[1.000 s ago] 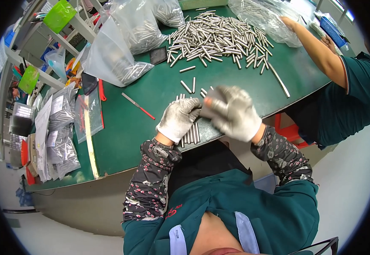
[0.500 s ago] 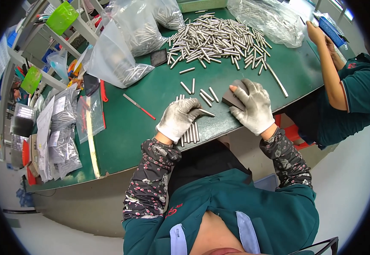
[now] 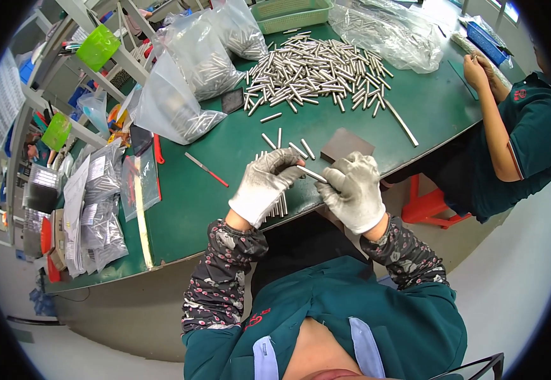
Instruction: Organizing small metal rods into aligned bundles using a rectangular jig on a factory workbench.
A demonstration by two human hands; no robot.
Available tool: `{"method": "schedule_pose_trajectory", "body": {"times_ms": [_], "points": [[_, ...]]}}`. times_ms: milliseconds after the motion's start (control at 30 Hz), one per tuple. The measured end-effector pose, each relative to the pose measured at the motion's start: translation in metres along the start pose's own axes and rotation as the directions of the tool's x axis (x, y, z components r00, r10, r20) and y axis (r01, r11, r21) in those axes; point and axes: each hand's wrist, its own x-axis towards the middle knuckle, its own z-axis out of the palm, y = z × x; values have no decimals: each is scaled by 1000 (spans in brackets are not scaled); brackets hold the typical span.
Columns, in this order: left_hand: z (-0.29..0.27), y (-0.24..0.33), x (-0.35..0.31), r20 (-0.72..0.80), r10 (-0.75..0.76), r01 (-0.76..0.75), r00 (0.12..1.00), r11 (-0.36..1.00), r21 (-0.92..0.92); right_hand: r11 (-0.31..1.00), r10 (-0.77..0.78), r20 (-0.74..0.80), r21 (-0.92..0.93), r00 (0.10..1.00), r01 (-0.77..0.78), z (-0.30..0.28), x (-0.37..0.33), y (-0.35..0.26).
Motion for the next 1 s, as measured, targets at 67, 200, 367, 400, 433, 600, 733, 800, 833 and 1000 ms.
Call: {"method": "schedule_pose_trajectory", "body": {"times_ms": [67,200,367,400,433,600,733,800,833,1000], "points": [[14,1,-5,-48,-165,151,985,963,-224,1000,21,-21,-2,1000,-21,-4,-3,-4],[48,-2,-10,-112,-263,183,958,864,-468,996,64,-52,-66,997,-67,-11,-13,-6],[97,-13,-28,-29,-328,228,944,716,-659,982,70,-94,-167,993,-85,-15,-32,3],[102,-13,-32,-6,-337,256,941,727,-637,981,79,-77,-171,994,-91,-18,-37,3],[106,-13,-36,17,-348,284,937,736,-614,980,88,-58,-173,994,-97,-20,-43,4],[124,-23,-54,37,-389,308,920,664,-682,989,77,152,-137,985,-56,-39,-56,6],[120,-44,-62,148,-548,446,824,463,-766,990,132,164,32,978,-139,-51,-54,27],[117,-52,-63,214,-539,476,815,411,-778,988,145,119,-70,982,-138,-54,-46,30],[117,-51,-62,185,-539,449,822,412,-793,985,142,84,-108,986,-133,-54,-41,31],[119,-41,-59,131,-600,415,789,363,-834,972,137,-11,-193,991,-137,-32,-21,40]]}}
